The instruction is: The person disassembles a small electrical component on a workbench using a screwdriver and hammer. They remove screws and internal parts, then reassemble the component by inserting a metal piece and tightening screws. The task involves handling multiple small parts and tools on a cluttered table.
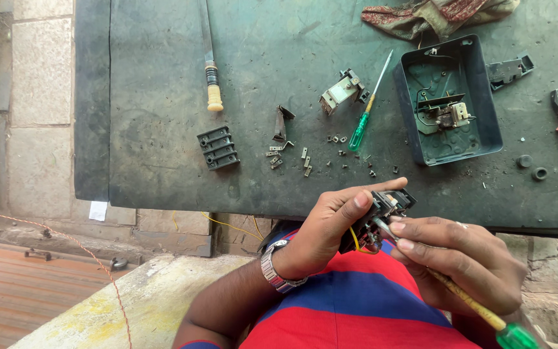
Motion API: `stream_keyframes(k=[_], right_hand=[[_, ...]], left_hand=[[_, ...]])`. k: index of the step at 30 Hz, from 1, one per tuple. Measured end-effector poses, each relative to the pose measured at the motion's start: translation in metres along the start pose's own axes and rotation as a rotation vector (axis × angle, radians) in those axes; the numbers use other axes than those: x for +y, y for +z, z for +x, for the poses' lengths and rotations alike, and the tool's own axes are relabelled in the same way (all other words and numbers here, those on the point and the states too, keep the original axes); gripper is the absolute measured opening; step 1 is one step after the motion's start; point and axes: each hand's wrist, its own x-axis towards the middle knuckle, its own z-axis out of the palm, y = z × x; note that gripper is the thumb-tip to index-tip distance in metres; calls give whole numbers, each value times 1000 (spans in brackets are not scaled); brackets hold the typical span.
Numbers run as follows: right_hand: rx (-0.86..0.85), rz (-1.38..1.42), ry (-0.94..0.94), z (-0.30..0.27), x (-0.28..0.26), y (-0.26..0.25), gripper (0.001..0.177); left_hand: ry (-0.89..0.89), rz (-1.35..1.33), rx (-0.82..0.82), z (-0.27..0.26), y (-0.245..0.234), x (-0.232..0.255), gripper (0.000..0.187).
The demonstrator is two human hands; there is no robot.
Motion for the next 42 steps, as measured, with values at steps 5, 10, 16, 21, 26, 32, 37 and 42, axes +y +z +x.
stream_keyframes(k=[5,10,16,21,26,32,37,42], right_hand=[[8,5,66,-1,-3,2,13],[-6,-19,28,-1,-3,3,14],[18,-37,16,-1,-4,4,14],[21,-37,52,-2,-5,3,15],[27,-30,71,-3,-5,2,16],[31,-33,89,-1,-6,3,15],[-20,-11,126,1,-8,-2,14],[28,-45,75,0,-3,2,14]], left_hand=[[-29,-50,-4,-2,0,-1,67],[-7,-5,10,-3,0,-2,66],[4,-41,5,-4,-1,-5,64],[15,-69,7,-3,-3,-11,64],[33,-59,2,-1,-3,-12,64],[21,-45,12,-2,-4,-11,63],[19,-30,8,0,-5,-11,62],[3,-24,11,3,-5,-11,62]])
